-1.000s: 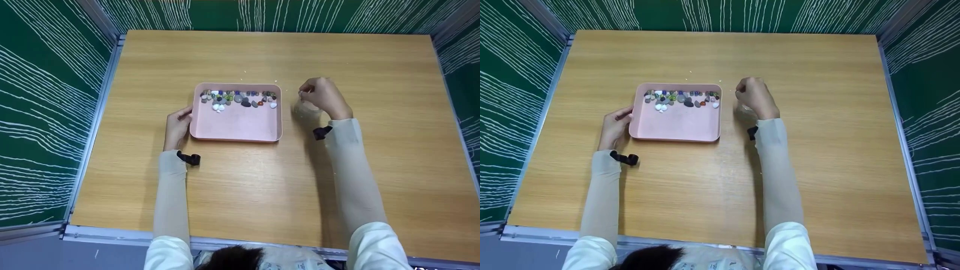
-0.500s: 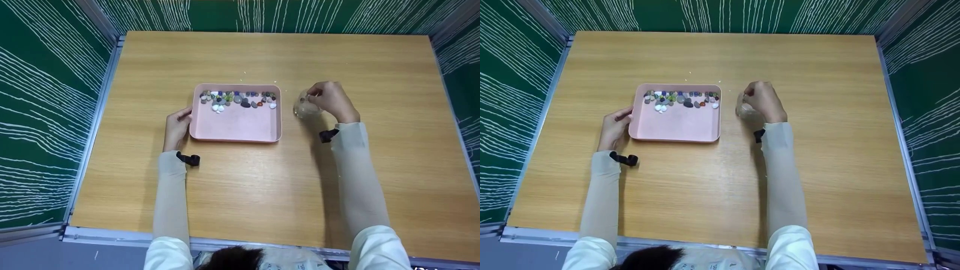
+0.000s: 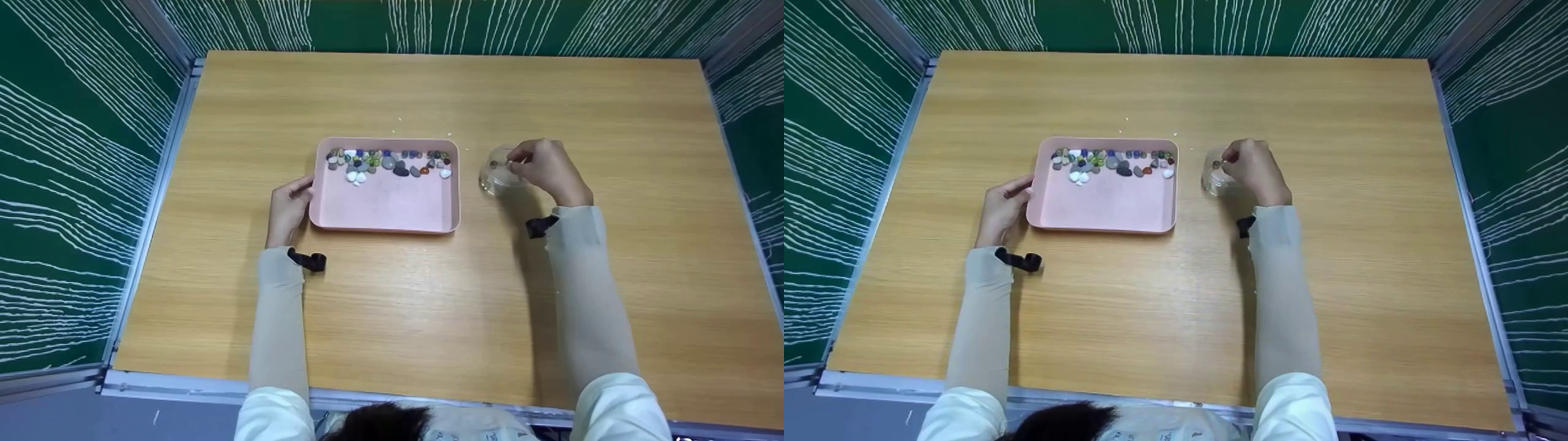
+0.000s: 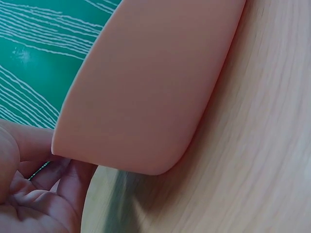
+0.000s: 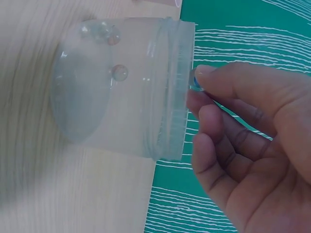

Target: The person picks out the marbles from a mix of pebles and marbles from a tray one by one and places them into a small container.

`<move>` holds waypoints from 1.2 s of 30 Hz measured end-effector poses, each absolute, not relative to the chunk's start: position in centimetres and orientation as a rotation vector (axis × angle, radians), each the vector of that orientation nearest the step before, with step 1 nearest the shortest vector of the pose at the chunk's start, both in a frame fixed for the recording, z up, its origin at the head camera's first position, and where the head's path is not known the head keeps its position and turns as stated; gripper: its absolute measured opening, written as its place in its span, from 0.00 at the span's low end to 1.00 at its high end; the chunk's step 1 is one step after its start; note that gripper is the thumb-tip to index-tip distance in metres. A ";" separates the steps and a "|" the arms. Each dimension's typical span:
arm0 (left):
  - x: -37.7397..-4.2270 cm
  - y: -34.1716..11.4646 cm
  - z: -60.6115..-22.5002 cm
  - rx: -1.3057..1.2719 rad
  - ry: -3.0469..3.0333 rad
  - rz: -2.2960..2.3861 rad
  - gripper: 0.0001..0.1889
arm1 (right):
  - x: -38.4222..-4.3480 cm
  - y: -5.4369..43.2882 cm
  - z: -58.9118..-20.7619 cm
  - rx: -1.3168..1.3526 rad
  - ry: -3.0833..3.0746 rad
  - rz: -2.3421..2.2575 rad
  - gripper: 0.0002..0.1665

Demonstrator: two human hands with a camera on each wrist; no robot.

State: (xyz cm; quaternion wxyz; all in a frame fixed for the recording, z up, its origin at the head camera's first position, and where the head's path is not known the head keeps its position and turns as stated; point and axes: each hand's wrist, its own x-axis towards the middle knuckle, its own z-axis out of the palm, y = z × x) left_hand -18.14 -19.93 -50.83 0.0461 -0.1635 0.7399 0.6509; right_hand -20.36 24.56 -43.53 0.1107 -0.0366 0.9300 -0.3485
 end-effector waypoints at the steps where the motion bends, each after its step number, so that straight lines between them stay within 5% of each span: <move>1: -18.1 -19.9 -50.8 -0.502 2.253 1.993 0.19 | -20.4 24.6 -43.6 -0.106 2.732 -1.021 0.10; 36: -18.2 -19.7 -50.6 -0.528 2.233 1.993 0.19 | -20.6 24.8 -44.0 -0.124 2.757 -1.039 0.13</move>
